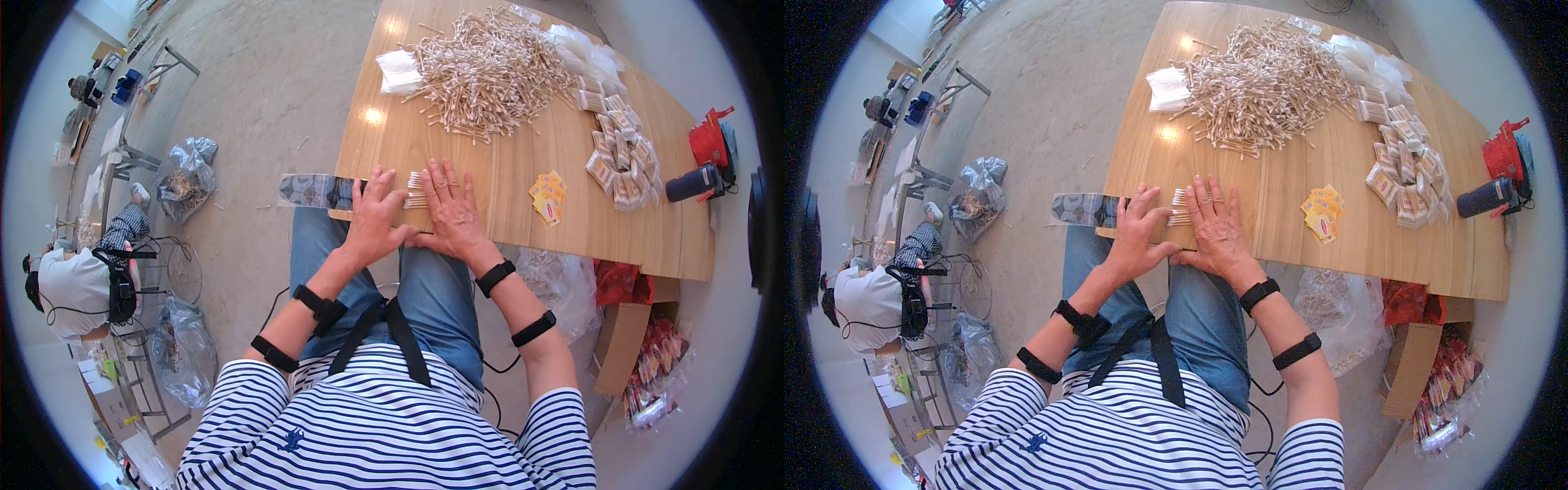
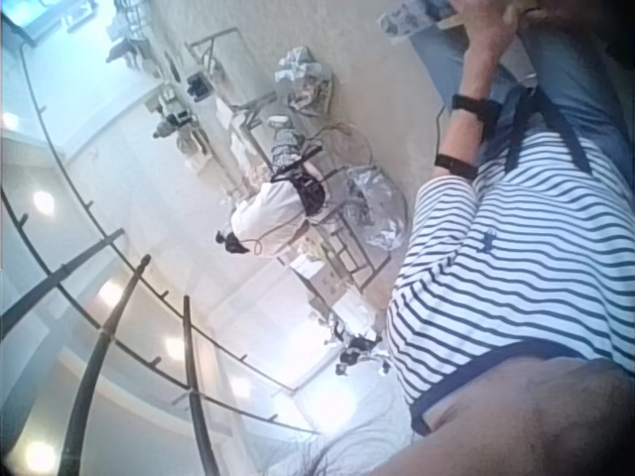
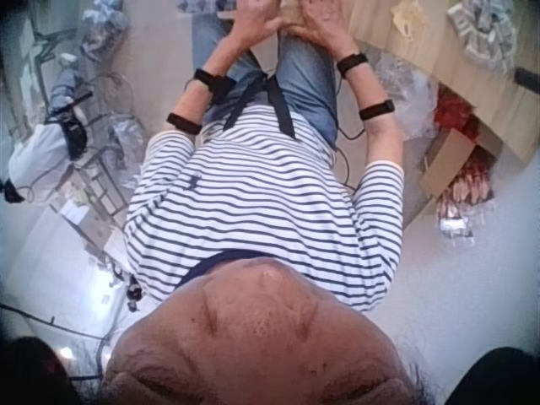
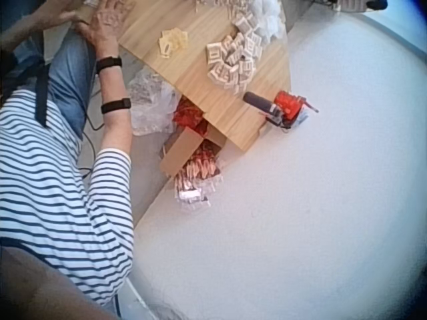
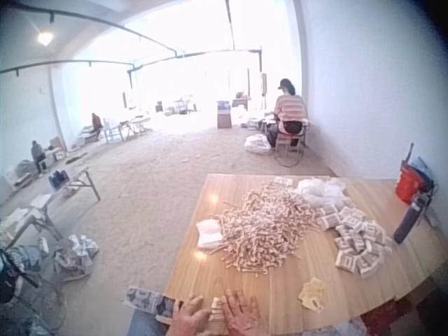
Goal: Packing cotton swabs into small plastic bags.
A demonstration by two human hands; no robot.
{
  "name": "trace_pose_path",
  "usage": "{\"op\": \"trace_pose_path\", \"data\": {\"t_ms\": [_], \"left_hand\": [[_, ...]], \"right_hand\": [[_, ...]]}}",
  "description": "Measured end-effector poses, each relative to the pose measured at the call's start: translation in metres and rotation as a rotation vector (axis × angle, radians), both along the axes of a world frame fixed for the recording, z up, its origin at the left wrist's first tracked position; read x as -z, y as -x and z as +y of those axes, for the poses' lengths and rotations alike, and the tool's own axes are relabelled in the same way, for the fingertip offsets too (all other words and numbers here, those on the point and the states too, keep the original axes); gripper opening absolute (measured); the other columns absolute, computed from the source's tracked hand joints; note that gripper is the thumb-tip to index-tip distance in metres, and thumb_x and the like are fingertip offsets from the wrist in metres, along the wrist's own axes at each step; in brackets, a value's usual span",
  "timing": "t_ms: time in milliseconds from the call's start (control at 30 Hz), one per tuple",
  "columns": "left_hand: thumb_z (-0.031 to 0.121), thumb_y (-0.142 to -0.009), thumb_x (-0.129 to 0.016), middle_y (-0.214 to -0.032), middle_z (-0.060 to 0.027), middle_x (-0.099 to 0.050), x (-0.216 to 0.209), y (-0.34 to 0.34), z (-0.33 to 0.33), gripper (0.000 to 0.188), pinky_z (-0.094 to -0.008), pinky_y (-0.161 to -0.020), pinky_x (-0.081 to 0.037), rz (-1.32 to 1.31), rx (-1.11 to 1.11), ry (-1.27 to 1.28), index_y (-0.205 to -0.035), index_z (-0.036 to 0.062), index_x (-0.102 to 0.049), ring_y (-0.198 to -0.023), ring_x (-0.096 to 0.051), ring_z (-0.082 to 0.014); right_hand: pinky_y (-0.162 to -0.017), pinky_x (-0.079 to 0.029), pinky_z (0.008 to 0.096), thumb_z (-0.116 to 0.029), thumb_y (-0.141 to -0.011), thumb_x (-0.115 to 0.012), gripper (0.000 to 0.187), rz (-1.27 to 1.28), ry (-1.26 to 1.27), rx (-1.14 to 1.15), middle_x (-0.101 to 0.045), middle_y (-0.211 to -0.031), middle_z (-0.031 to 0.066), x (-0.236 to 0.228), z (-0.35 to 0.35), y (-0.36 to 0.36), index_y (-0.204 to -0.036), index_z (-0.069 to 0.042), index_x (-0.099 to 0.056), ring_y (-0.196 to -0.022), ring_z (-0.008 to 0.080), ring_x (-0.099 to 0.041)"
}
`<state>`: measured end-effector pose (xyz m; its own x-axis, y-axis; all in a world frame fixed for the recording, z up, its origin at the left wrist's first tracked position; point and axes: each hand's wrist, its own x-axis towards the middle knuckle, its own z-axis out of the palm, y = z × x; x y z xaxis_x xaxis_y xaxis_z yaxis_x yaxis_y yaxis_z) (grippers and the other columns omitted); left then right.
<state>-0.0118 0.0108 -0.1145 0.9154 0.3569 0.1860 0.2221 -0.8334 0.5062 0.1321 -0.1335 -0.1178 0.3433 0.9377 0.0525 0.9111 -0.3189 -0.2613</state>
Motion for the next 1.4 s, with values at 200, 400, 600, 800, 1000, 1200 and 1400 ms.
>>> {"op": "trace_pose_path", "data": {"t_ms": [200,400,600,800,1000,1200,1400], "left_hand": [[0.034,-0.072,-0.083,-0.152,-0.0197,-0.040,-0.004,-0.007,0.004,0.062,-0.0659,-0.117,-0.014,-0.004,-0.006,0.010,-0.125,0.0072,-0.064,-0.149,-0.026,-0.0408],[0.036,-0.074,-0.081,-0.152,-0.0197,-0.041,-0.003,-0.013,0.004,0.061,-0.0665,-0.116,-0.014,0.001,-0.004,-0.007,-0.125,0.0071,-0.064,-0.149,-0.026,-0.0408],[0.037,-0.075,-0.081,-0.151,-0.0199,-0.041,-0.003,-0.011,0.002,0.060,-0.0667,-0.116,-0.013,0.011,0.008,-0.019,-0.125,0.0073,-0.064,-0.149,-0.026,-0.0407],[0.035,-0.077,-0.079,-0.151,-0.0217,-0.041,-0.001,-0.018,0.006,0.057,-0.0666,-0.117,-0.012,-0.011,-0.011,0.005,-0.125,0.0063,-0.064,-0.150,-0.025,-0.0406],[0.033,-0.078,-0.078,-0.151,-0.0227,-0.040,-0.004,-0.020,0.005,0.058,-0.0663,-0.118,-0.011,0.021,-0.020,0.022,-0.126,0.0053,-0.064,-0.150,-0.024,-0.0403],[0.034,-0.078,-0.078,-0.151,-0.0211,-0.041,-0.003,-0.018,0.003,0.059,-0.0667,-0.117,-0.012,0.029,-0.006,-0.003,-0.128,0.0069,-0.063,-0.150,-0.025,-0.0401],[0.035,-0.081,-0.076,-0.151,-0.0194,-0.041,-0.001,-0.023,0.007,0.058,-0.0674,-0.117,-0.012,0.010,-0.007,-0.032,-0.131,0.0085,-0.061,-0.149,-0.026,-0.0398]], "right_hand": [[-0.122,-0.004,0.0607,-0.073,-0.060,-0.077,0.132,0.011,0.009,-0.002,-0.016,-0.166,0.0166,-0.004,0.000,0.000,-0.157,-0.001,-0.024,-0.156,0.0348,-0.005],[-0.122,-0.005,0.0608,-0.073,-0.060,-0.078,0.133,0.002,0.035,-0.005,-0.016,-0.167,0.0165,-0.005,0.002,0.001,-0.158,-0.002,-0.023,-0.156,0.0348,-0.005],[-0.122,-0.005,0.0607,-0.073,-0.059,-0.078,0.133,0.002,0.021,-0.004,-0.016,-0.167,0.0164,-0.002,0.000,0.000,-0.158,-0.002,-0.024,-0.156,0.0351,-0.006],[-0.122,-0.005,0.0597,-0.073,-0.060,-0.078,0.132,-0.003,0.020,-0.003,-0.017,-0.166,0.0160,-0.003,0.001,0.000,-0.158,-0.003,-0.024,-0.155,0.0350,-0.007],[-0.122,-0.006,0.0597,-0.073,-0.060,-0.078,0.131,-0.006,0.014,0.002,-0.018,-0.166,0.0159,-0.002,0.000,0.000,-0.158,-0.003,-0.025,-0.156,0.0346,-0.007],[-0.122,-0.007,0.0602,-0.073,-0.059,-0.078,0.132,-0.004,0.010,0.000,-0.018,-0.166,0.0161,-0.002,0.001,0.000,-0.157,-0.002,-0.025,-0.155,0.0351,-0.008],[-0.122,-0.007,0.0604,-0.073,-0.059,-0.078,0.132,-0.017,0.006,-0.004,-0.019,-0.166,0.0164,-0.002,0.000,0.000,-0.157,-0.002,-0.025,-0.155,0.0349,-0.008]]}}
